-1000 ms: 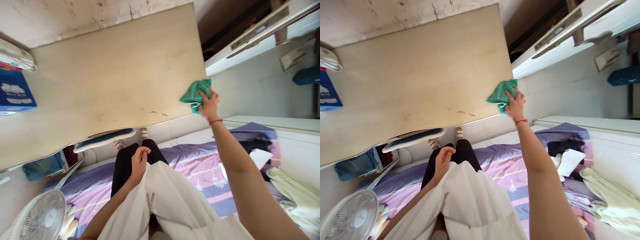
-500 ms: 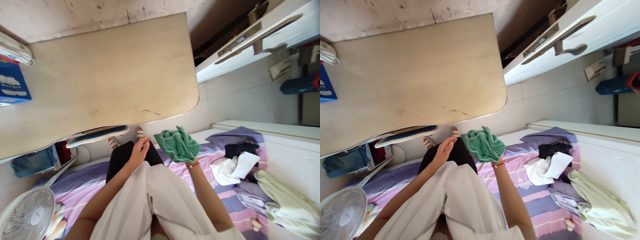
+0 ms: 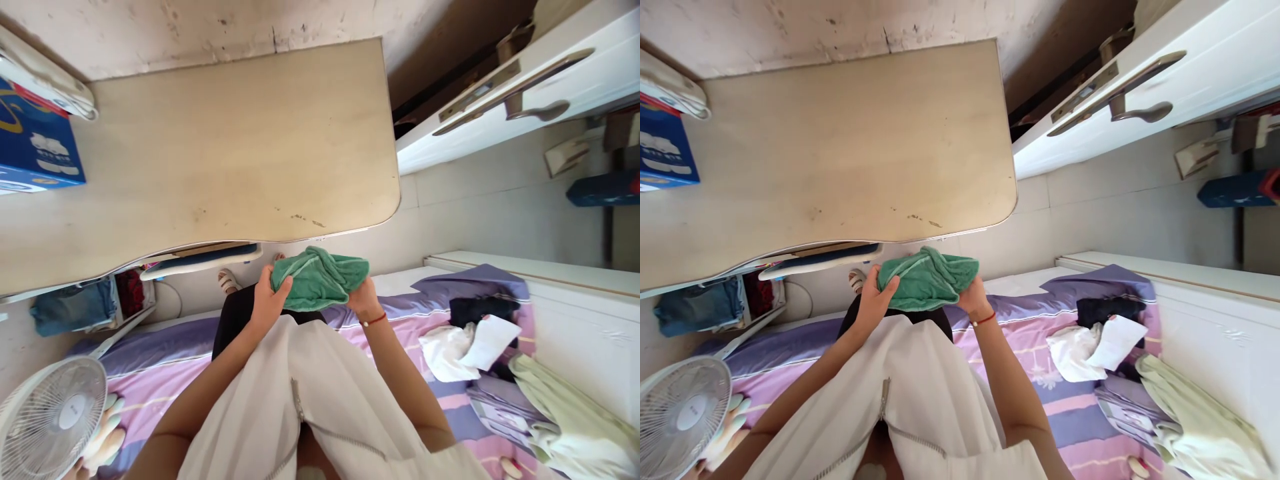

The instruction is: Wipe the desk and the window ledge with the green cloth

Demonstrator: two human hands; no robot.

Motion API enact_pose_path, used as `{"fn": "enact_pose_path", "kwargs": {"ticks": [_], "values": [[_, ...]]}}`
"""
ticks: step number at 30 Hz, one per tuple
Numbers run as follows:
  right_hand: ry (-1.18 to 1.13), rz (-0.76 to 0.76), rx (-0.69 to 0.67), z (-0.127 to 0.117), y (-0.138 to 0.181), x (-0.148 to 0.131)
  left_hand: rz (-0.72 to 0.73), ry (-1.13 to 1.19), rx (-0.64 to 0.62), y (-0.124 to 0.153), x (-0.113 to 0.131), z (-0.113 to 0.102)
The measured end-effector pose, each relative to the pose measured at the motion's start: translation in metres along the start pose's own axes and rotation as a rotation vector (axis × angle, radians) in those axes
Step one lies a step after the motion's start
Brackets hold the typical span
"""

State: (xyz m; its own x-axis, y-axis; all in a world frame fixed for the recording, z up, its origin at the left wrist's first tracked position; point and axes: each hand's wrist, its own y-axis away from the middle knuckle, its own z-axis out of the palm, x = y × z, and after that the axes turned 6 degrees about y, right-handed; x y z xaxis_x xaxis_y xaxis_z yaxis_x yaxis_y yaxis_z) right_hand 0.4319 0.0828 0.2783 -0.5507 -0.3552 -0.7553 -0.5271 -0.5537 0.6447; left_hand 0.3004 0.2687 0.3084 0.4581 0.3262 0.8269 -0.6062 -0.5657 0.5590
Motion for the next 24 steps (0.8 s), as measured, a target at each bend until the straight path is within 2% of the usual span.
{"fn": "enact_pose_path", "kwargs": {"ticks": [3,6,8,10,12,14,16,18,22,24], "values": [[-0.030,-0.044,0.096,-0.016,0.008,-0.010,0.074,0.100,-0.025,-0.001,0.004,0.001],[-0.062,-0.099,0.167,-0.022,0.011,-0.022,0.062,0.154,-0.016,-0.009,0.004,-0.002],[-0.027,-0.116,0.099,-0.019,0.010,-0.030,0.093,0.044,0.016,-0.015,0.004,-0.004],[0.132,-0.141,-0.016,-0.010,0.009,-0.040,0.227,-0.108,0.011,-0.019,0.008,-0.003],[0.388,-0.205,-0.134,-0.001,0.009,-0.051,0.396,-0.212,-0.100,-0.020,0.019,0.001],[0.668,-0.276,-0.259,0.006,0.012,-0.064,0.522,-0.284,-0.325,-0.023,0.034,0.006],[0.897,-0.311,-0.361,0.008,0.016,-0.075,0.568,-0.331,-0.559,-0.027,0.049,0.011],[1.029,-0.302,-0.407,0.003,0.021,-0.083,0.538,-0.347,-0.703,-0.031,0.061,0.012],[1.123,-0.227,-0.396,-0.018,0.027,-0.095,0.480,-0.389,-0.742,-0.029,0.084,0.008],[1.143,-0.261,-0.377,-0.023,0.030,-0.103,0.495,-0.411,-0.757,-0.021,0.097,0.006]]}}
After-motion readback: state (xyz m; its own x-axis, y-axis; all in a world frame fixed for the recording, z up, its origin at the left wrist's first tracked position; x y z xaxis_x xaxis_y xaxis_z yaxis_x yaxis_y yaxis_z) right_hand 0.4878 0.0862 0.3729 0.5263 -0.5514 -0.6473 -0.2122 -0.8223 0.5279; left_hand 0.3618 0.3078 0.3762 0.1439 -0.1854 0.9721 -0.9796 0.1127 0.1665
